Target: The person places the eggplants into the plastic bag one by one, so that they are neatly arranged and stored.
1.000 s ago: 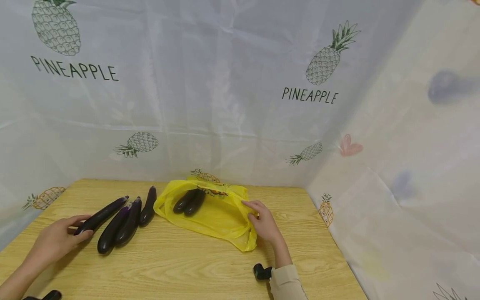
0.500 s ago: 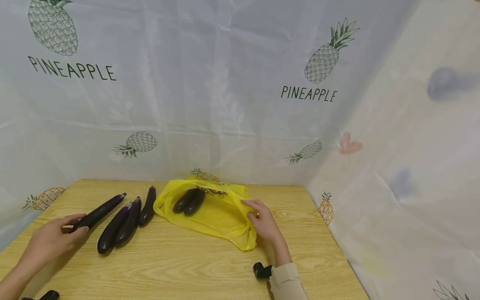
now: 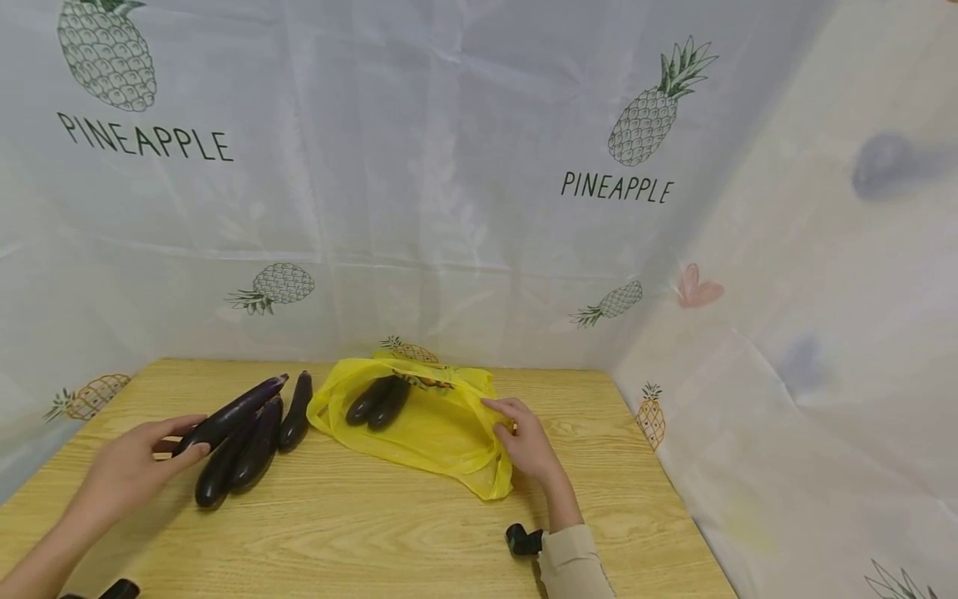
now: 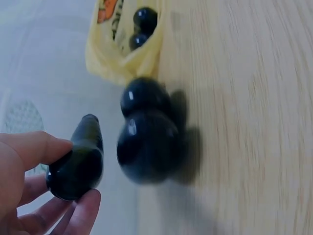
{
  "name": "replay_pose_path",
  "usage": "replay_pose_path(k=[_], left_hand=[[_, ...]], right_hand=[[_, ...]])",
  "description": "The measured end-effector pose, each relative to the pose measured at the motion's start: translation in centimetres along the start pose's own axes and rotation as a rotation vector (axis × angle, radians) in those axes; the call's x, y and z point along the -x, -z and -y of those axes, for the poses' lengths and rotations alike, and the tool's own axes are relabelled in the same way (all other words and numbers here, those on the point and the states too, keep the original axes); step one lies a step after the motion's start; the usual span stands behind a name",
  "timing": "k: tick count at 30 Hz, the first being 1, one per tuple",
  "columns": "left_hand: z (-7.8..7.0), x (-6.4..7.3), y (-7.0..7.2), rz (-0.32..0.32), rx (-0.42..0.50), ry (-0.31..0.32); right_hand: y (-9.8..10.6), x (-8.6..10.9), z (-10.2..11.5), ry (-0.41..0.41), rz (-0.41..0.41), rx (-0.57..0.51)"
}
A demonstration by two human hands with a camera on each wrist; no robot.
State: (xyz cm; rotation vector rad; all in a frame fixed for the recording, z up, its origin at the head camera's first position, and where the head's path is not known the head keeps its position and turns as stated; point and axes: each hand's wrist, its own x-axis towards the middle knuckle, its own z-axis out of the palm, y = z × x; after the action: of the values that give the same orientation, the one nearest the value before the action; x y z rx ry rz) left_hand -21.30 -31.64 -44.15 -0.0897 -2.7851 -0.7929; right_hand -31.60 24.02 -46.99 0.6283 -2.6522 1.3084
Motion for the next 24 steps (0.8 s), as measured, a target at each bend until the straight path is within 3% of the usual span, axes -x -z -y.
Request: replay_pose_path(k=[12,24], left_hand=[[-5.0,-0.1,-2.2,0.009,0.06,-0.042],[-9.5,-1.3,-5.7,-0.007,0.119,-0.105]], right_hand=[[-0.1,0.0,0.2,0.01,-0.005,-0.002],[-0.1,0.0,0.3,0.008,0.002,-0.021]])
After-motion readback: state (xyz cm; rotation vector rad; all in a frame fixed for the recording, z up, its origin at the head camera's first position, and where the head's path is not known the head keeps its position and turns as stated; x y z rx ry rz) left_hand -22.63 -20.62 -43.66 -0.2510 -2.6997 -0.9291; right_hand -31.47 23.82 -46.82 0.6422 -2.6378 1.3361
